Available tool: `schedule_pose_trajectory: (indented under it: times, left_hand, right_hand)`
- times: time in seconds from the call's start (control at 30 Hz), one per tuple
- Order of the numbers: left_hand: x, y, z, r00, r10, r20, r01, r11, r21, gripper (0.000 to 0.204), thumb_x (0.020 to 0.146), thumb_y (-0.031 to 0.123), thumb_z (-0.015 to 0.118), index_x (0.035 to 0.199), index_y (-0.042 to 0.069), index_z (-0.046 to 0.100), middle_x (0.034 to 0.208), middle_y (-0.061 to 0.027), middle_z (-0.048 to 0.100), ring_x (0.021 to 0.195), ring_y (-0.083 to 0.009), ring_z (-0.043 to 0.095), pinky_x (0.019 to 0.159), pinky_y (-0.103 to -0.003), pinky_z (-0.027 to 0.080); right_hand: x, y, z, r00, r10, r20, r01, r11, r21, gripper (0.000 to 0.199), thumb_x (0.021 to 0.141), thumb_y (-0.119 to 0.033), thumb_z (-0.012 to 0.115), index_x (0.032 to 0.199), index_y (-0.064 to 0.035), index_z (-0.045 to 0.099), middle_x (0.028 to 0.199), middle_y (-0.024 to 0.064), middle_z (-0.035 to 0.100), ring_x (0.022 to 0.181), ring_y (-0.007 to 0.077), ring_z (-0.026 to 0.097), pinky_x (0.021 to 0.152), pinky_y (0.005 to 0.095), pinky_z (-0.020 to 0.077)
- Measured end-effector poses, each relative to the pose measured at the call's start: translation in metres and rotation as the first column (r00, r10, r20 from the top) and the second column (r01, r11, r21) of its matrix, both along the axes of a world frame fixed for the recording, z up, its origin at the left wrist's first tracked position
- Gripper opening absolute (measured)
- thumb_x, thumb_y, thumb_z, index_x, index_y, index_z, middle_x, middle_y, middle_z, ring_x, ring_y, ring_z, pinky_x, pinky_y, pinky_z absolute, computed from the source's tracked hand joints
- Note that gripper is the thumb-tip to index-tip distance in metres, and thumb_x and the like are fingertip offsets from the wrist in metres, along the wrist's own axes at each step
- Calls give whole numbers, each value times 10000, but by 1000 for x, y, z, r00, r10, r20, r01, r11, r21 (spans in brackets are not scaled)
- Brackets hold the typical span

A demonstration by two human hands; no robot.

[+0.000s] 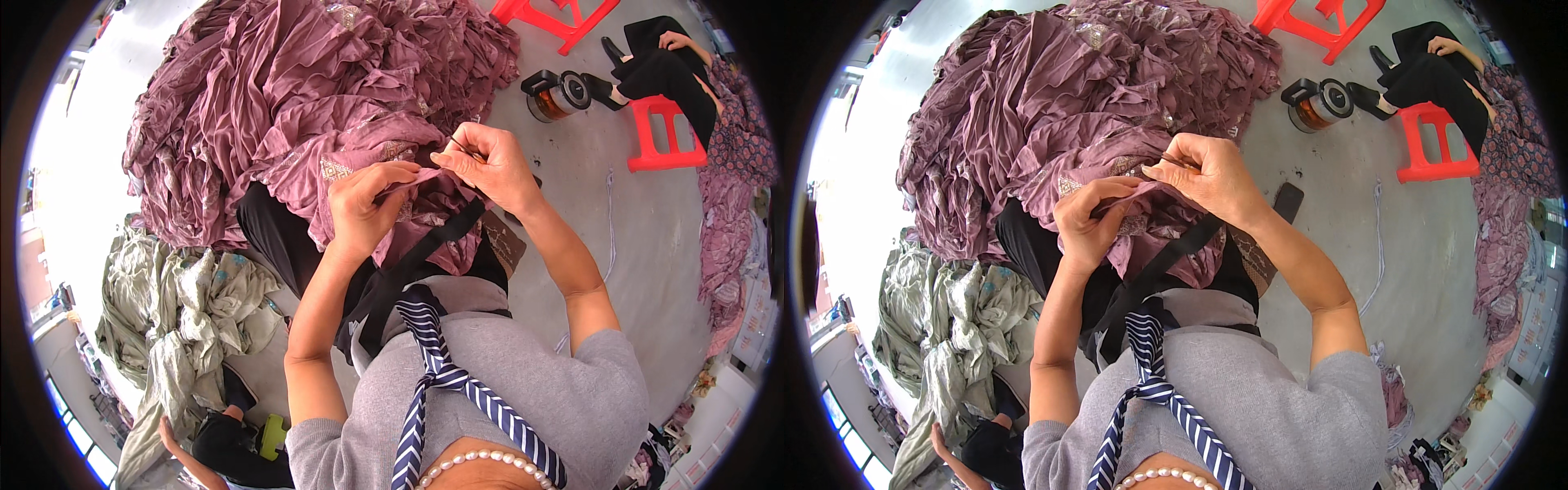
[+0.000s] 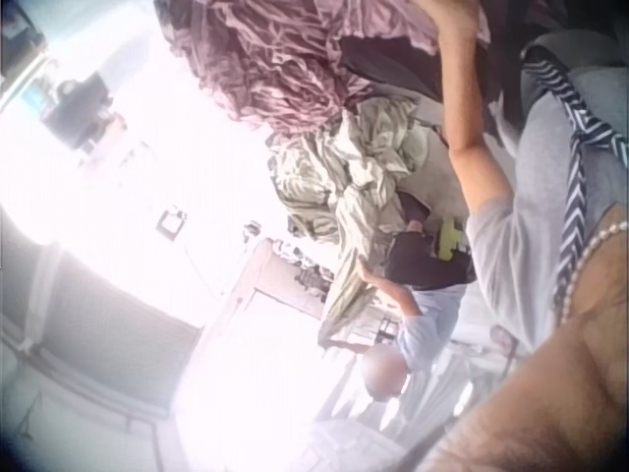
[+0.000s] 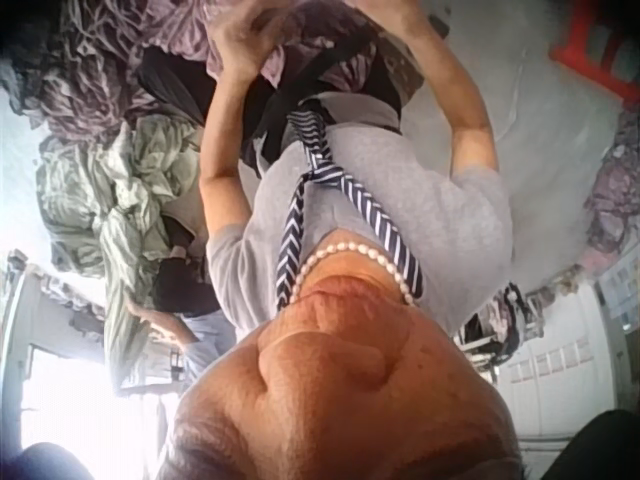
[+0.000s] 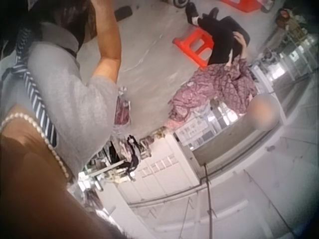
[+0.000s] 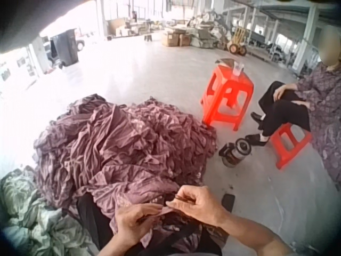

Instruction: The person sits on the floor and repeatedly picks up pieces of dusty mauve fabric from a large pile. They use a small tool to trim or cut small sections of the fabric, then place the pieces back onto the pile. The task continues throughout the clip with no visible final stacking or destination shown.

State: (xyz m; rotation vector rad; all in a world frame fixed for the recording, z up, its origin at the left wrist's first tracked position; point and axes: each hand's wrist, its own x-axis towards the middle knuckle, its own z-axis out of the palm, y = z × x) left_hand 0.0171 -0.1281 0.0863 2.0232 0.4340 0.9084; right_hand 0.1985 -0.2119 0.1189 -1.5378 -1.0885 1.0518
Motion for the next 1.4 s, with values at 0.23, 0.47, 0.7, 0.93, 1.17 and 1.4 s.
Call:
schedule_pose_trajectory:
  times: [0.23,0.47,0.7,0.93,1.17,1.4]
  left_hand:
    - [4,-14,-6,987,101,126,-63,959,-278,160,740,-100,615,844,1,548,918,-121,669,818,-145,638,714,-237,498]
    - [10,-24,-15,921,153,358,149,711,-687,180,789,-88,606,835,37,485,949,-128,633,866,-190,634,765,-265,499]
    - [9,-24,-23,883,248,398,196,576,-794,205,805,-52,625,834,54,452,951,-142,625,914,-201,622,810,-282,495]
    - [9,-23,-23,897,225,382,170,622,-764,203,805,-76,611,832,53,457,953,-141,631,885,-148,607,796,-255,486]
    - [8,-21,-17,921,174,348,137,692,-709,189,808,-76,607,822,44,461,961,-146,633,874,-130,600,789,-243,478]
    - [9,-20,-16,940,114,321,133,744,-655,166,806,-84,588,829,35,474,990,-147,633,898,-134,597,794,-246,471]
  right_hand:
    - [-8,5,-5,909,11,-416,3,999,33,231,836,-175,666,723,-34,522,557,-46,450,468,12,377,409,183,267]
    - [-11,8,-7,960,5,-280,23,995,95,168,878,-176,603,868,-31,519,658,-41,444,566,17,375,495,183,304]
    - [-2,-23,-7,989,-98,107,90,993,73,222,871,-183,608,963,-1,520,766,13,565,692,45,505,611,205,424]
    - [-8,-25,0,952,14,307,-24,999,29,179,833,-121,654,892,21,564,731,39,594,664,52,545,593,207,455]
    - [-10,-24,-8,951,-62,304,20,990,139,271,790,-260,695,840,-23,574,637,88,587,558,172,587,534,274,461]
    - [-12,-21,-7,946,-62,318,13,988,154,267,790,-261,693,840,-28,571,634,92,590,553,178,591,521,277,455]
